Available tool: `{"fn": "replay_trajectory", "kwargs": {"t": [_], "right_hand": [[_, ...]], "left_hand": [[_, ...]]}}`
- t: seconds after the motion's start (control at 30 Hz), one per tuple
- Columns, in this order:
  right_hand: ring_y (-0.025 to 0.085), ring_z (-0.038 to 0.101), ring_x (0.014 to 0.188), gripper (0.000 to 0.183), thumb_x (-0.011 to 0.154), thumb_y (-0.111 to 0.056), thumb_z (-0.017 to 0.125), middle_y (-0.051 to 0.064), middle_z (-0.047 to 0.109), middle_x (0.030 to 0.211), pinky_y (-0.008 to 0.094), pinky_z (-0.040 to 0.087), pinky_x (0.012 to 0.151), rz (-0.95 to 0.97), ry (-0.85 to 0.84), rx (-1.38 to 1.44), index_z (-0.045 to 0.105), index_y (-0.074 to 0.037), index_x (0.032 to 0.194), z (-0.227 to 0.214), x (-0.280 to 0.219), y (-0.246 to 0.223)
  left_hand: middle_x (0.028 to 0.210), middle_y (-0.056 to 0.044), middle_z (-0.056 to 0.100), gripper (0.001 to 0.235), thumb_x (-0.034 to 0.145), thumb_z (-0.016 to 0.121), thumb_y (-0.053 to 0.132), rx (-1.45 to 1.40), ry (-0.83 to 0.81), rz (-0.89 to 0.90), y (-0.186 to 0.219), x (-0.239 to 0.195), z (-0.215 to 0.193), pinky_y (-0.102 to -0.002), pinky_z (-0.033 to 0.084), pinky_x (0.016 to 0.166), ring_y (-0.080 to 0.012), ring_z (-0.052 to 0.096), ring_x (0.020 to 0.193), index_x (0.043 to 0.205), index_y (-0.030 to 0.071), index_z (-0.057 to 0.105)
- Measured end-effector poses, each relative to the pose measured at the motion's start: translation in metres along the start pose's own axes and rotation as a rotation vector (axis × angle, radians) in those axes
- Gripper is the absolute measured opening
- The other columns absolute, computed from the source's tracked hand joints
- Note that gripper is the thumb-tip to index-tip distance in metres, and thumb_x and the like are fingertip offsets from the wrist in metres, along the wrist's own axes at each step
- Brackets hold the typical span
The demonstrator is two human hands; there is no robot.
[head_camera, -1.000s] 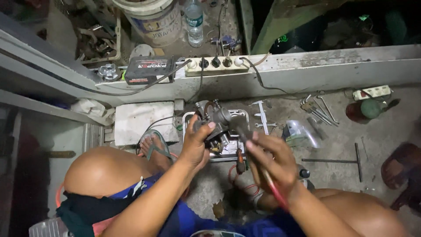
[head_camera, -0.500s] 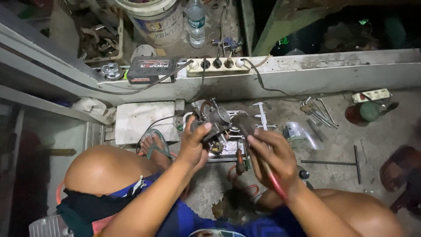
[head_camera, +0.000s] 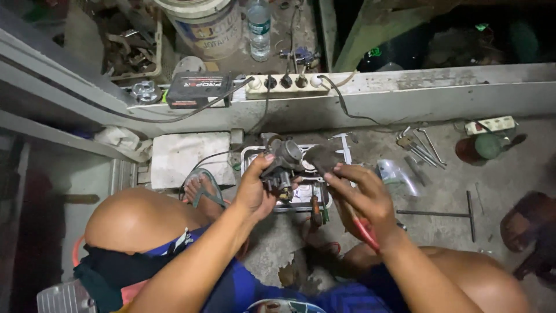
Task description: Cleaning and disassembling motorcycle carburetor parts using a screwdriver and cleaning fluid.
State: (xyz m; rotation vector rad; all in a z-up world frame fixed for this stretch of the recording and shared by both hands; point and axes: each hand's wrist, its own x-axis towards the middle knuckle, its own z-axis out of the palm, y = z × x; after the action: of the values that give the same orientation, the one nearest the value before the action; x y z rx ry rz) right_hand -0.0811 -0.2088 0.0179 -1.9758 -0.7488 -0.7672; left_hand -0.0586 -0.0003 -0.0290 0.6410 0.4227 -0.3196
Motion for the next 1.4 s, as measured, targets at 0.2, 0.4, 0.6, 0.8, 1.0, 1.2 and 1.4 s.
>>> {"fn": "replay_trajectory", "kwargs": {"t": [0.2,0.4,0.6,0.8,1.0,1.2,1.4], "right_hand": [[0.042,0.073,0.103,0.016,0.089,-0.008,0.073,0.02,0.074,0.112,0.05,0.059,0.087,-0.098,-0.091,-0.013,0.08,-0.007,0.103,-0.009,0.001,-0.015],[0.042,0.072,0.1,0.021,0.093,-0.01,0.068,0.02,0.073,0.111,0.051,0.058,0.087,-0.107,-0.083,-0.022,0.081,-0.007,0.109,-0.012,-0.019,0.003],[0.04,0.065,0.118,0.029,0.104,-0.011,0.052,0.021,0.064,0.123,0.049,0.057,0.098,-0.052,-0.336,-0.019,0.068,0.0,0.126,-0.025,0.014,-0.02],[0.04,0.066,0.119,0.036,0.101,-0.023,0.063,0.022,0.063,0.131,0.05,0.06,0.094,-0.094,-0.313,-0.085,0.065,-0.004,0.131,-0.023,-0.004,-0.021],[0.033,0.067,0.112,0.054,0.09,0.001,0.08,0.019,0.067,0.129,0.039,0.067,0.098,-0.042,-0.322,-0.193,0.061,-0.014,0.139,-0.022,-0.024,0.001],[0.036,0.062,0.111,0.041,0.1,-0.006,0.064,0.019,0.06,0.13,0.047,0.055,0.092,-0.081,-0.391,-0.186,0.06,-0.007,0.141,-0.018,-0.014,-0.008],[0.04,0.071,0.09,0.021,0.09,-0.003,0.075,0.019,0.072,0.095,0.048,0.055,0.082,0.313,-0.086,-0.061,0.077,0.001,0.11,0.003,-0.008,-0.007]], "left_hand": [[0.097,-0.02,0.075,0.035,0.079,0.073,0.033,0.001,-0.009,0.008,-0.013,0.011,-0.012,-0.05,0.065,0.071,-0.0368,0.075,0.08,0.108,0.014,0.069],[0.098,-0.021,0.075,0.035,0.078,0.073,0.032,0.005,0.027,-0.002,-0.001,-0.001,0.003,-0.052,0.065,0.072,-0.0391,0.075,0.083,0.109,0.015,0.069],[0.112,-0.023,0.071,0.046,0.083,0.066,0.034,-0.057,0.079,-0.128,0.001,0.001,-0.006,-0.045,0.063,0.072,-0.0381,0.07,0.093,0.117,0.004,0.064],[0.103,-0.017,0.072,0.046,0.084,0.063,0.037,-0.108,0.013,-0.165,-0.001,-0.007,0.001,-0.039,0.059,0.066,-0.0312,0.067,0.085,0.114,0.003,0.067],[0.11,-0.022,0.069,0.047,0.085,0.063,0.033,-0.072,0.038,-0.117,0.001,-0.008,0.002,-0.046,0.063,0.076,-0.0363,0.067,0.098,0.118,0.0,0.065],[0.122,-0.014,0.064,0.075,0.069,0.073,0.024,0.148,0.318,-0.096,0.009,-0.019,0.029,-0.043,0.053,0.089,-0.0291,0.063,0.112,0.138,0.012,0.047],[0.085,-0.01,0.065,0.026,0.081,0.079,0.024,-0.017,0.307,0.151,0.01,-0.039,0.045,-0.032,0.06,0.058,-0.0261,0.07,0.076,0.096,0.011,0.062]]}}
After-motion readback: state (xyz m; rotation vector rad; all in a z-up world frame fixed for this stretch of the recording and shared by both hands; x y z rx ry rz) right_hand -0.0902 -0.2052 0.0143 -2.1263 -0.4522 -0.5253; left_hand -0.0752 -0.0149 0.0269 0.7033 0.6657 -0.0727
